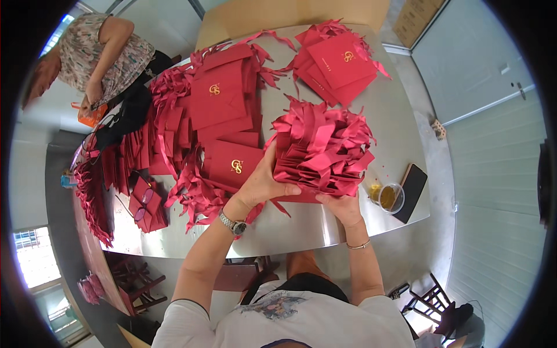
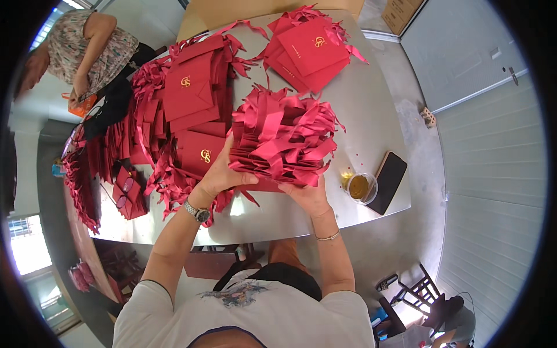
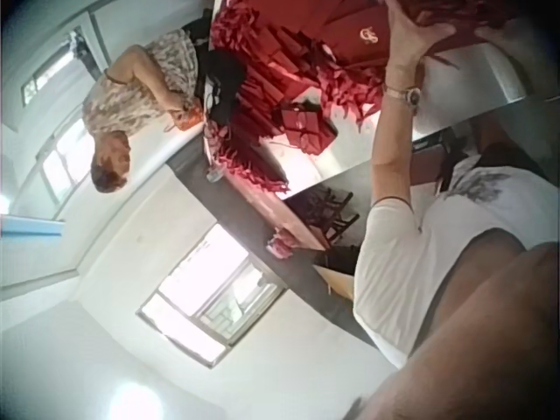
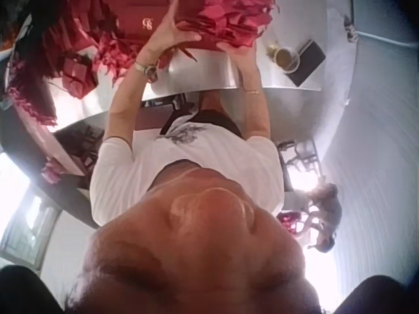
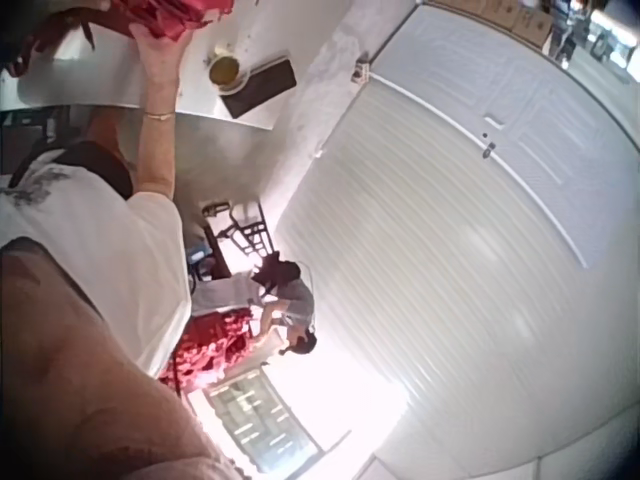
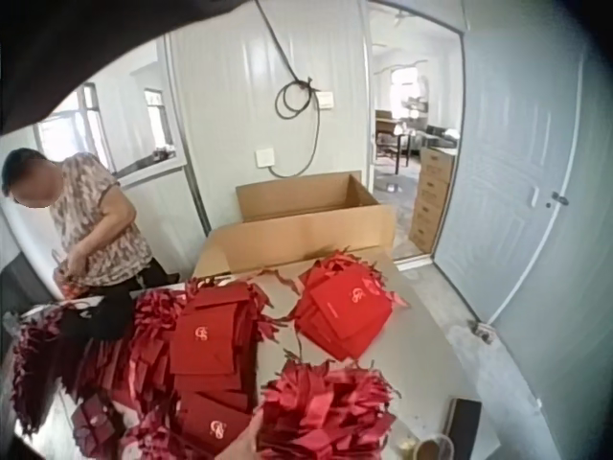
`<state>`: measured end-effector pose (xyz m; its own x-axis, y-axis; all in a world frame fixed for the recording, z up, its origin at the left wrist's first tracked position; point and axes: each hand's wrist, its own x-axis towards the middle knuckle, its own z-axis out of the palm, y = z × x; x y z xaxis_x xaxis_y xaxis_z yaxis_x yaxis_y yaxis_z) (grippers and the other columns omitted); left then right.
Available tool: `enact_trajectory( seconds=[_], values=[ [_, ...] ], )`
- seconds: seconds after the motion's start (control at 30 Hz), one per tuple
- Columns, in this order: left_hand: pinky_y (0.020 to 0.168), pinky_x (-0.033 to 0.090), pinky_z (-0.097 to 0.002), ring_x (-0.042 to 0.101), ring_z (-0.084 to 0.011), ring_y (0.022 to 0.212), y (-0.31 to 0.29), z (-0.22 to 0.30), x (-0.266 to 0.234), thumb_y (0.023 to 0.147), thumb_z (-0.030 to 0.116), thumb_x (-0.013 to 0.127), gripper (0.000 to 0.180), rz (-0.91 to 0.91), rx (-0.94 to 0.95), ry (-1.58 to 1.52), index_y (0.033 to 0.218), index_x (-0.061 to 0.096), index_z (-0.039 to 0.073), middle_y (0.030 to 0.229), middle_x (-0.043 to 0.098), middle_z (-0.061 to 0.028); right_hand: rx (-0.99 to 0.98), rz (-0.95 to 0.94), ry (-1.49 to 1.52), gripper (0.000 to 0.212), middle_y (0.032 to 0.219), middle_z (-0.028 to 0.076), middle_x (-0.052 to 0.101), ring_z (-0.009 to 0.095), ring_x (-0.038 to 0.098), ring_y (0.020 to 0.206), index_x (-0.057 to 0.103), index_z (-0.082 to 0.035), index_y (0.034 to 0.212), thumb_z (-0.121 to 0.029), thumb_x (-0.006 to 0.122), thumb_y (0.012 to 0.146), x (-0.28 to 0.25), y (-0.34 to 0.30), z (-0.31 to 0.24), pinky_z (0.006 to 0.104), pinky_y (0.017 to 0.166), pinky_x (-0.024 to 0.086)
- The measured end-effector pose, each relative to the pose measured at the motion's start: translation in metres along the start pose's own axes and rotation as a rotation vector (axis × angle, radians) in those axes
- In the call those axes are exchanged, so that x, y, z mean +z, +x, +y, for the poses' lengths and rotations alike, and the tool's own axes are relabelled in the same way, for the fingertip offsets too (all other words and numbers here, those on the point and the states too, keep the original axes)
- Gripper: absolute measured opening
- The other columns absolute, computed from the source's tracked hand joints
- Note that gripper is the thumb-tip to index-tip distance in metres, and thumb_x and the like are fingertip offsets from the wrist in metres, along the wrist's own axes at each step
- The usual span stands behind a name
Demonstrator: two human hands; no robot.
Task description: Organizing and putting red gift bags into a shipping box.
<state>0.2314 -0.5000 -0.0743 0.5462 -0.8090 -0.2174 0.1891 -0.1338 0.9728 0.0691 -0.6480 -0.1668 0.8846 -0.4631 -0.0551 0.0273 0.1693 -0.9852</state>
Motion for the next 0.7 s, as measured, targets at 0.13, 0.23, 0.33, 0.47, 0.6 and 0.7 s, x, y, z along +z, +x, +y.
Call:
enact_trajectory(
  seconds=[0.13,0.23,0.33,0.47,0.6,0.7],
  values=[
    [0.096,0.040,-0.0306,0.052,-0.0172,0.109,-0.011,-0.008,-0.009,0.064,0.023,0.085,0.084,0.145,0.158,-0.127,0.131,0.040,0.000,0.119,0.055,-0.0084,-0.129,0.060,-0.057,0.055,0.109,0.009,0.059,0.017,0.058,0.097,0.047,0.000,0.116,0.000,0.077,0.070,0.032,-0.001,-0.051,0.0312,0.084,0.049],
    [0.089,0.046,-0.0299,0.056,-0.0153,0.100,-0.042,-0.003,-0.009,0.073,0.031,0.079,0.066,0.222,0.107,-0.337,0.122,0.046,0.002,0.109,0.058,-0.0061,-0.183,0.085,-0.421,0.062,0.108,0.009,0.060,0.018,0.058,0.097,0.047,0.000,0.120,-0.010,0.080,0.068,0.046,-0.006,-0.086,0.0317,0.087,0.047],
    [0.084,0.049,-0.0313,0.059,-0.0163,0.095,-0.081,-0.009,-0.022,0.080,0.030,0.072,0.051,0.287,0.191,-0.508,0.117,0.049,0.003,0.105,0.060,-0.0057,-0.198,-0.071,-0.666,0.080,0.124,0.021,0.047,0.032,0.047,0.112,0.037,0.001,0.130,-0.026,0.079,0.067,0.077,-0.016,-0.133,0.0402,0.097,0.038],
    [0.089,0.050,-0.0361,0.060,-0.0235,0.101,-0.146,-0.011,-0.039,0.091,0.031,0.055,0.041,0.374,0.124,-0.962,0.121,0.049,0.004,0.113,0.061,-0.0110,-0.253,-0.466,-0.402,0.108,0.145,0.020,0.028,0.035,0.032,0.130,0.016,0.000,0.145,-0.044,0.075,0.066,0.114,-0.041,-0.151,0.0408,0.109,0.023],
    [0.084,0.054,-0.0387,0.064,-0.0261,0.093,-0.227,-0.021,-0.052,0.092,0.022,0.045,0.035,0.390,0.103,-1.159,0.118,0.053,0.000,0.108,0.063,-0.0152,-0.118,-0.671,0.209,0.096,0.144,0.013,0.034,0.018,0.038,0.126,0.025,-0.001,0.144,-0.053,0.068,0.076,0.180,-0.079,-0.154,0.0308,0.095,0.034],
    [0.080,0.056,-0.0363,0.065,-0.0247,0.090,-0.291,-0.036,-0.063,0.091,0.019,0.042,0.035,0.441,0.144,-1.232,0.116,0.054,-0.002,0.104,0.064,-0.0142,-0.260,-0.638,0.034,0.085,0.144,0.013,0.035,0.020,0.039,0.125,0.036,-0.001,0.139,-0.051,0.067,0.078,0.228,-0.113,-0.143,0.0297,0.094,0.034]
  ],
)
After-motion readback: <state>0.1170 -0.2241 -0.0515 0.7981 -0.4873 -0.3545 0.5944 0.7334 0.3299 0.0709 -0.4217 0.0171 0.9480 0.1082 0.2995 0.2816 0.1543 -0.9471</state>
